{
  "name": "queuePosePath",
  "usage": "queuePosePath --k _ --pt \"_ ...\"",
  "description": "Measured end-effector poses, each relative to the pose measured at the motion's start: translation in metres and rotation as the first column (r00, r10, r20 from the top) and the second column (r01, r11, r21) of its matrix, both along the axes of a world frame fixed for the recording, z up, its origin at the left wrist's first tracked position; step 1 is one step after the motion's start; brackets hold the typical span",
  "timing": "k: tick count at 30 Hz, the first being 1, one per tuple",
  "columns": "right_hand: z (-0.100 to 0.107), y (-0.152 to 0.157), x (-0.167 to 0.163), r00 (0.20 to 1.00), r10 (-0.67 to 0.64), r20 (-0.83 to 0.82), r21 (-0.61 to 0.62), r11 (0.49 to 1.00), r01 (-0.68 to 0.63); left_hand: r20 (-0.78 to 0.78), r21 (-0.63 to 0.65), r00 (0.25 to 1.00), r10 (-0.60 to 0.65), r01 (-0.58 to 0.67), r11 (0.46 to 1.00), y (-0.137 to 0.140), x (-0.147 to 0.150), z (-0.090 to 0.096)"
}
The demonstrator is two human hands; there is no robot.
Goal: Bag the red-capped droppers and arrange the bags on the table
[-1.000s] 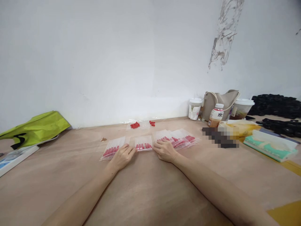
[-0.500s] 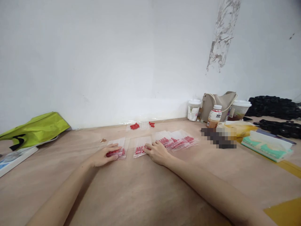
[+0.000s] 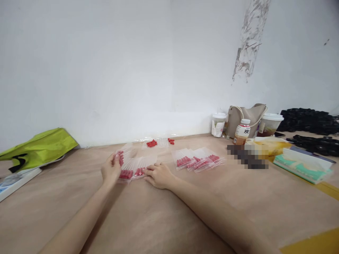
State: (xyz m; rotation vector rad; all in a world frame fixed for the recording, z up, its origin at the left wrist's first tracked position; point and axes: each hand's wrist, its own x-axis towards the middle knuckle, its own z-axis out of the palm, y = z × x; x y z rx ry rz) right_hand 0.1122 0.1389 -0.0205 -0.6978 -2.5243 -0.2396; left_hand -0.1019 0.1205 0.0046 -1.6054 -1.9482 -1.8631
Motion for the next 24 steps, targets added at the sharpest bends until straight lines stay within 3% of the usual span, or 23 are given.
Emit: queuePosePath --k 2,4,7,9,11,13,17,19,22,24 --pt "0.001 0.004 0.011 0.984 -0.036 -0.177 -0.063 0.998 0.026 -0.178 0.015 0.984 -0.026 0.029 0.999 -0.001 0.018 0.005" --pt "0.003 0.01 0.027 0.936 -0.117 -0.332 -0.129 0.989 0.078 -0.437 0.023 0.898 -0.055 0.072 0.997 0.001 0.041 0.006" --pt "0.003 0.019 0.053 0.895 -0.187 -0.406 -0.141 0.98 0.141 -0.758 -0.014 0.64 -0.128 0.18 0.984 0.009 0.08 0.001" --pt "0.001 0.022 0.069 0.913 -0.189 -0.362 -0.052 0.982 0.183 -0.875 -0.071 0.453 -0.169 0.225 0.972 0.015 0.104 -0.007" --pt "-0.003 0.023 0.081 0.951 -0.164 -0.263 0.096 0.976 0.195 -0.918 -0.12 0.344 -0.197 0.232 0.965 0.017 0.123 -0.015" --pt "-0.008 0.024 0.09 0.979 -0.137 -0.151 0.24 0.956 0.171 -0.923 -0.156 0.309 -0.227 0.239 0.958 0.015 0.134 -0.022" --pt "-0.015 0.028 0.101 0.995 -0.097 -0.008 0.403 0.91 0.092 -0.869 -0.198 0.379 -0.318 0.323 0.926 0.003 0.128 -0.027" --pt "-0.016 0.029 0.105 0.996 -0.085 0.029 0.408 0.911 0.066 -0.843 -0.213 0.388 -0.372 0.393 0.894 -0.003 0.114 -0.026" --pt "-0.015 0.029 0.109 0.995 -0.1 0.012 0.333 0.939 0.09 -0.86 -0.228 0.316 -0.4 0.463 0.857 -0.006 0.09 -0.025" --pt "-0.014 0.028 0.111 0.994 -0.106 -0.013 0.278 0.955 0.105 -0.896 -0.198 0.269 -0.354 0.47 0.86 -0.005 0.077 -0.027"
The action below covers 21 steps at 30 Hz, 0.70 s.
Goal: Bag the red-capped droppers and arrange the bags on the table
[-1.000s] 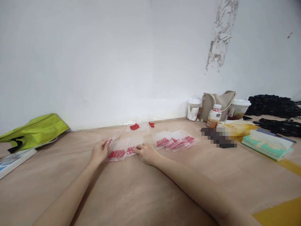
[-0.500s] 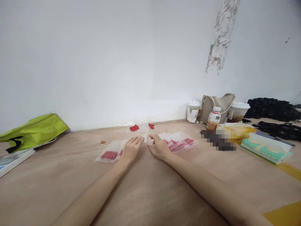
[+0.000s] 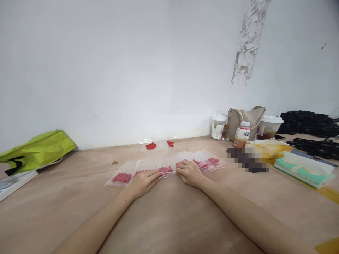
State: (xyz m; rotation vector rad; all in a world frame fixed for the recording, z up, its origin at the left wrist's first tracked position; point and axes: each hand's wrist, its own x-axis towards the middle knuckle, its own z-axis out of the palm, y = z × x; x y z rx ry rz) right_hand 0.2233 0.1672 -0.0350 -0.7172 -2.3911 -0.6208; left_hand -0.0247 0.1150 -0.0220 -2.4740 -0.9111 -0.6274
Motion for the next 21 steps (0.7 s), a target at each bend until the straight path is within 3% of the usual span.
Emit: queuePosePath --k 4,10,21 --pt "0.0001 -0.0009 0.0019 0.999 0.011 -0.052 -0.042 0.999 -0.013 -0.059 0.147 0.998 0.003 0.006 0.989 0.0045 -0.0073 -0.0038" --pt "-0.0017 -0.0012 0.0002 1.0 0.015 -0.018 0.024 1.0 -0.015 -0.164 0.253 0.986 0.027 0.016 0.967 0.0066 -0.005 -0.0062" --pt "-0.0011 0.0005 -0.0006 0.998 0.005 0.067 0.088 0.996 -0.011 -0.229 0.297 0.972 0.049 0.021 0.955 0.0025 0.0006 -0.0002"
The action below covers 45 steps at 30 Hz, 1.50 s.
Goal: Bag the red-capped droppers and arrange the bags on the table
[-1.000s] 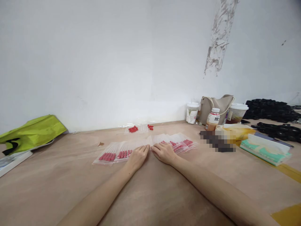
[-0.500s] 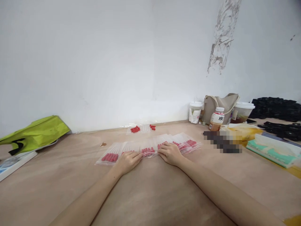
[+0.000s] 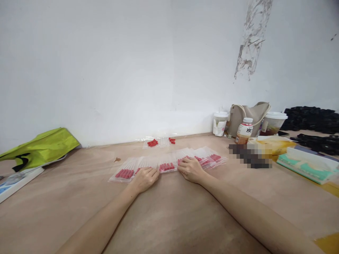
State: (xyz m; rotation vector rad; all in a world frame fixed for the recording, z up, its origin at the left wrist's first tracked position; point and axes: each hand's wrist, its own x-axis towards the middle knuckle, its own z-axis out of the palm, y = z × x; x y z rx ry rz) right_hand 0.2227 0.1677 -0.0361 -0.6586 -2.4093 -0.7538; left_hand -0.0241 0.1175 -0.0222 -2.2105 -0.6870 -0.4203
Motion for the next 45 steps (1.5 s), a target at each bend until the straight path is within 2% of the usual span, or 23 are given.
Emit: queuePosePath --k 10,16,20,24,29,36,40,45 --pt "0.0 -0.004 -0.004 1.0 -0.004 -0.027 0.071 0.997 0.006 0.04 0.018 0.999 -0.032 0.031 0.999 -0.005 0.006 0.006" --pt "0.0 -0.003 -0.005 0.999 -0.003 -0.036 0.055 0.998 0.005 0.016 -0.015 0.999 -0.031 0.031 0.999 -0.001 0.004 0.006" --pt "0.001 -0.003 -0.006 1.0 -0.003 -0.027 0.04 0.999 0.004 -0.035 0.023 0.999 -0.026 0.027 0.999 0.002 0.004 0.003" --pt "0.002 -0.006 -0.022 1.0 0.015 0.02 0.023 1.0 -0.015 -0.052 0.056 0.999 0.008 -0.005 0.998 0.004 0.006 0.0" --pt "0.004 -0.01 -0.05 0.997 0.039 0.07 0.047 0.998 -0.043 -0.025 0.06 0.999 -0.024 0.025 0.998 0.003 0.005 0.0" --pt "0.004 -0.009 -0.055 0.991 0.082 0.102 0.044 0.995 -0.087 0.006 0.051 0.999 -0.041 0.041 0.998 0.003 0.002 0.0" --pt "0.004 -0.008 -0.053 0.991 0.094 0.1 0.095 0.99 -0.103 0.04 0.043 0.998 -0.046 0.044 0.998 0.002 0.002 -0.001" --pt "0.006 -0.006 -0.044 0.99 0.098 0.1 0.227 0.967 -0.118 0.071 0.044 0.996 -0.055 0.052 0.998 0.001 0.001 0.0"
